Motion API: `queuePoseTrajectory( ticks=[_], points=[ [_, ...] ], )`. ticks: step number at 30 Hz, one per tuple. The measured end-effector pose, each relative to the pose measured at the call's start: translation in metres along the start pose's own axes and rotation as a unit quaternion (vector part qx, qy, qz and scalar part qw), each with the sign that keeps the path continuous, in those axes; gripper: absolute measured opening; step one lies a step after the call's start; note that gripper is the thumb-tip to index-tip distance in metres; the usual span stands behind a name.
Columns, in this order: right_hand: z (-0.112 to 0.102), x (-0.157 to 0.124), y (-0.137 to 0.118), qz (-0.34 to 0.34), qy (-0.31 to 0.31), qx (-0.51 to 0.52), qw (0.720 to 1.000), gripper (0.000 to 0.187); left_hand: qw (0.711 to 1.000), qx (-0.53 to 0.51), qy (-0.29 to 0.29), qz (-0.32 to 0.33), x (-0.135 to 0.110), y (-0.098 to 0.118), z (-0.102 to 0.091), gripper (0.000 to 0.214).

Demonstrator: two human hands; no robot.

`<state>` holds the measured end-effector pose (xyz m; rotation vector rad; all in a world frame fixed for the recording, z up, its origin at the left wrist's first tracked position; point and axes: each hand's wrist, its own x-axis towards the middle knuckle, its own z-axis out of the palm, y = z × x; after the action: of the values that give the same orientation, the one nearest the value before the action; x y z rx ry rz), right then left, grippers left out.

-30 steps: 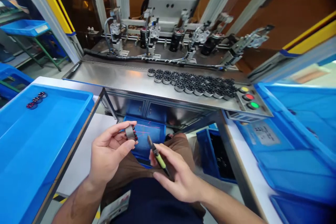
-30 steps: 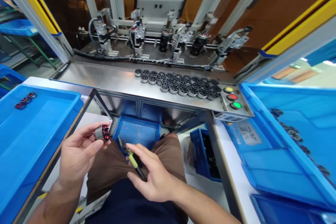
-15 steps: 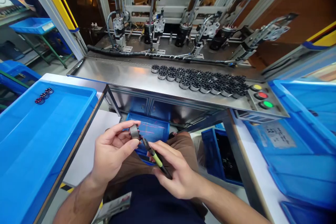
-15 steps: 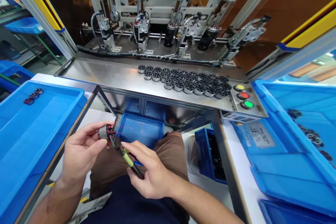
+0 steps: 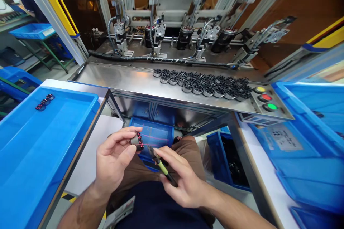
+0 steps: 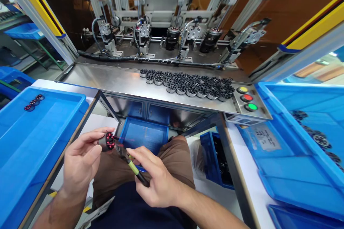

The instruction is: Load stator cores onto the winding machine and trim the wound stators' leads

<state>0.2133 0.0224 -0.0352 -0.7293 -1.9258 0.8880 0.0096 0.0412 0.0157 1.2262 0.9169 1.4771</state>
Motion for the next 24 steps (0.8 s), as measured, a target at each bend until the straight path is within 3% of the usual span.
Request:
queuePoseTrajectory(
  ticks=[4, 13, 24],
  points=[
    [0.0010, 0.0024, -0.0009, -0.017, -0.008, 0.017, 1.000, 0.081, 0.998, 0.036, 0.025, 0.041, -0.0017, 0.0008, 0.0032, 0.022],
    [0.0012, 0.0071, -0.0018, -0.028, -0.002, 0.012, 1.000, 0.082, 0.993, 0.087, 0.010, 0.081, -0.0028, 0.0019, 0.0037, 0.025],
    [0.0002, 0.0056, -0.0005, -0.015, 0.011, -0.024, 1.000, 0.076, 0.990, 0.111, -0.008, 0.083, -0.0052, 0.0022, 0.0022, 0.026]
  ],
)
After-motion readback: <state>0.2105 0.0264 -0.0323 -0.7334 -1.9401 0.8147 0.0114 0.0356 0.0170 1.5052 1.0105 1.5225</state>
